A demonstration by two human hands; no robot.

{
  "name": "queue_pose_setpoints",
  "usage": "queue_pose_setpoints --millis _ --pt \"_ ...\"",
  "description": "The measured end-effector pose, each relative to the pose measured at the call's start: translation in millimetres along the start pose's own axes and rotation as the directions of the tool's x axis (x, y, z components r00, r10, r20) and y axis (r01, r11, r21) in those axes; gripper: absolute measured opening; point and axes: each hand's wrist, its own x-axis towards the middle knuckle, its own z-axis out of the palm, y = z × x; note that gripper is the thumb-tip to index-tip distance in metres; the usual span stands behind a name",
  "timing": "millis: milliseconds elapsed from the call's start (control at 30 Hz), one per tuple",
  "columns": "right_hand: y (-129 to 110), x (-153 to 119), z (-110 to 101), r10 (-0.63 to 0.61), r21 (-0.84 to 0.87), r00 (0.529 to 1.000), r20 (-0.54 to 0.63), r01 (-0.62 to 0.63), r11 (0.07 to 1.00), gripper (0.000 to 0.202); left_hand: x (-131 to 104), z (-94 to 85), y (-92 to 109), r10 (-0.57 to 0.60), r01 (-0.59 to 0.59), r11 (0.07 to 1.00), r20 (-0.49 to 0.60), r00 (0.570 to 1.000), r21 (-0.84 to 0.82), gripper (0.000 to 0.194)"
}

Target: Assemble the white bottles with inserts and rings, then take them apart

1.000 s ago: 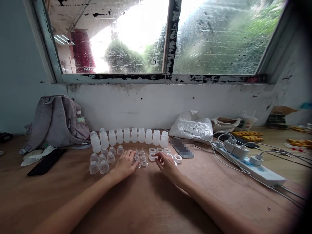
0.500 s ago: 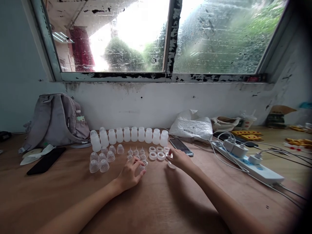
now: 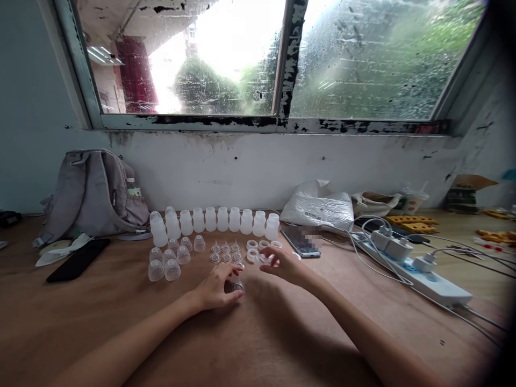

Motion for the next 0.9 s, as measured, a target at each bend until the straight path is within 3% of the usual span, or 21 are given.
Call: queue_pose_setpoints --millis 100,233,333,467,633,767,900 --pt "-24.1 -8.2 14.2 -0.187 0.116 0.979 -0.079 0.195 0.974 0.035 1.3 -1.7 -3.3 -0.094 0.058 0.974 -0.157 0.983 -0.218 0.032" --pt "-39.4 -18.6 39.4 -0.294 0.034 0.956 -0.003 0.294 0.955 0.037 3.3 -4.0 -7.7 -0.232 0.094 0.921 -0.341 0.911 -0.378 0.017" --pt "-36.6 -20.4 53.4 -0.323 -0.021 0.945 0.047 0.324 0.946 0.039 3.7 -5.0 -5.8 -0.221 0.128 0.942 -0.284 0.933 -0.311 0.015" --pt "-30.4 -18.7 59.3 -0.310 -0.035 0.950 0.046 0.311 0.950 0.038 3.4 -3.0 0.0 -0.113 0.102 0.991 -0.136 0.984 -0.086 0.012" --pt "-26.9 -17.8 61.2 -0.290 0.028 0.956 0.031 0.290 0.957 0.036 3.7 3.0 -0.6 -0.029 0.036 0.996 -0.081 0.996 0.077 0.009" --pt "-25.6 -17.4 62.4 -0.274 0.060 0.961 0.034 0.272 0.960 0.040 2.5 4.4 -2.7 -0.025 0.030 0.997 -0.075 0.997 0.067 0.007" --pt "-29.0 -18.9 58.1 -0.283 0.090 0.959 0.013 0.281 0.955 0.035 1.3 3.0 -2.7 -0.075 0.071 0.996 -0.087 0.993 -0.045 0.010"
